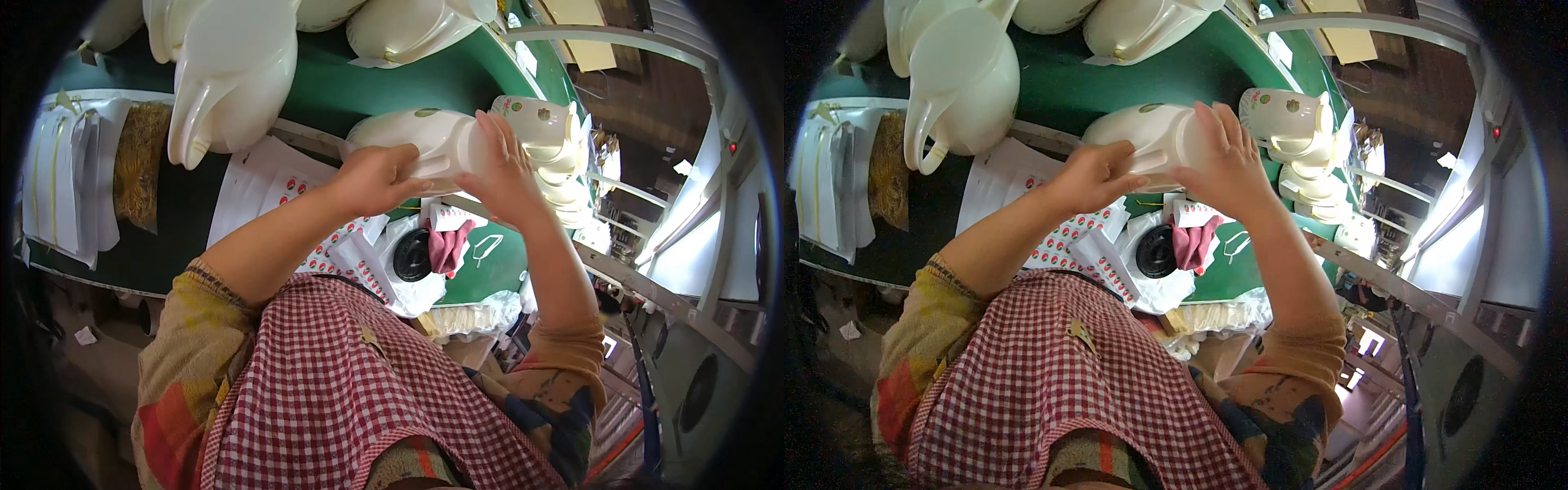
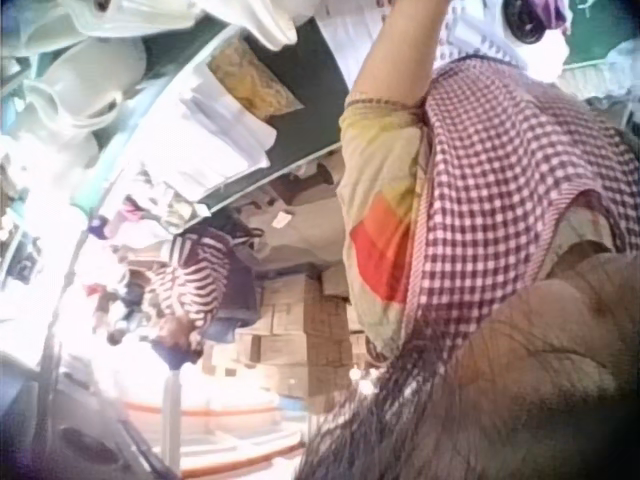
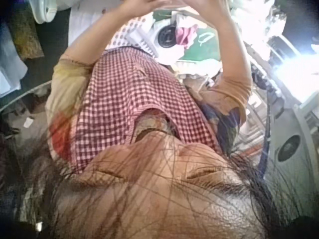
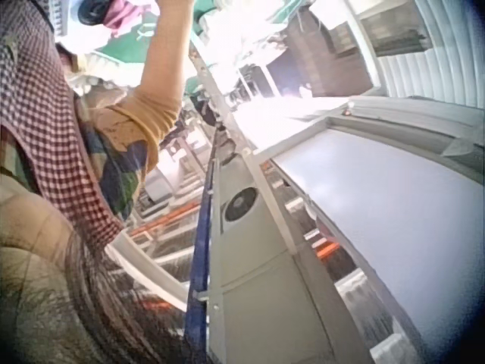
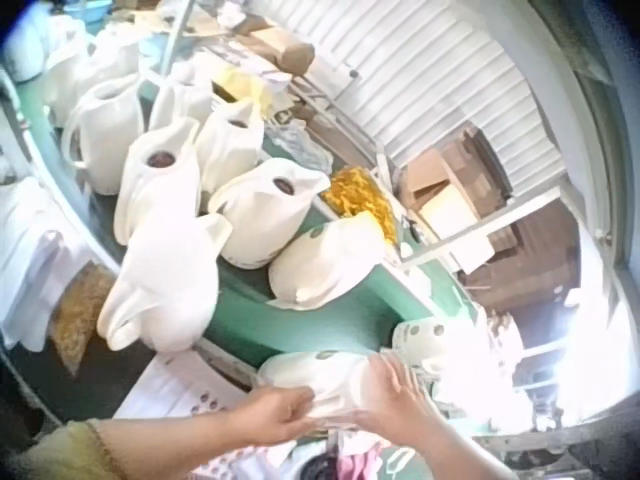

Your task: The person applies small round stickers to white plastic pitchers on a green workbench. They pick up a pitcher, place a sticker on its side, and set it down, repeating the process for multiple units. The person also handles white plastic lids, placing them into a container.

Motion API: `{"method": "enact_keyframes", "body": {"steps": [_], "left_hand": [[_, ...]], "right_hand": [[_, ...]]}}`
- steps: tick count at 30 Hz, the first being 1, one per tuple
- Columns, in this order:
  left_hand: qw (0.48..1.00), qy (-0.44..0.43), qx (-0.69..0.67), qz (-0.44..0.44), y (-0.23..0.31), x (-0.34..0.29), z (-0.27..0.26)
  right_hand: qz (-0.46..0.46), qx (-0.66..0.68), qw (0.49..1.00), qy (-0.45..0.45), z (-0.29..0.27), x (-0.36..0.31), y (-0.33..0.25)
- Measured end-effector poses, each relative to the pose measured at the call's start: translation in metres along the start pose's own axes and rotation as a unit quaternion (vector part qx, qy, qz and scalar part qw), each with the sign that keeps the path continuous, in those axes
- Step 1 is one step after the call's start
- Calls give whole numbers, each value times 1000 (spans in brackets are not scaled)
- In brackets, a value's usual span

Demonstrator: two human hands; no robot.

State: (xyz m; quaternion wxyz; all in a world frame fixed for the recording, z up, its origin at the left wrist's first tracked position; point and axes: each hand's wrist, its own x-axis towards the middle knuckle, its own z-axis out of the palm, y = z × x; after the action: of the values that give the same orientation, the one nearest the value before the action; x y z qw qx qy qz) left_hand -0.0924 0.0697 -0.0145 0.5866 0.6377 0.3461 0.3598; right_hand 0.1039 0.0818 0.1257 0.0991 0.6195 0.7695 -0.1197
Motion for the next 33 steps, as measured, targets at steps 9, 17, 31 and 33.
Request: {"method": "enact_keyframes", "body": {"steps": [9, 17, 31, 33], "left_hand": [[1000, 10, 5, 10, 1, -1, 1], [1000, 11, 11, -1, 4, 7, -3], [1000, 12, 24, 5, 4, 9, -5], [1000, 3, -7, -8, 1, 11, -1]], "right_hand": [[185, -127, 963, -146, -52, 22, -27], [90, -144, 985, 38, -34, 1, 14], [55, 0, 997, 51, -35, -3, 22], [-72, -46, 989, 118, -20, 2, 14]]}}
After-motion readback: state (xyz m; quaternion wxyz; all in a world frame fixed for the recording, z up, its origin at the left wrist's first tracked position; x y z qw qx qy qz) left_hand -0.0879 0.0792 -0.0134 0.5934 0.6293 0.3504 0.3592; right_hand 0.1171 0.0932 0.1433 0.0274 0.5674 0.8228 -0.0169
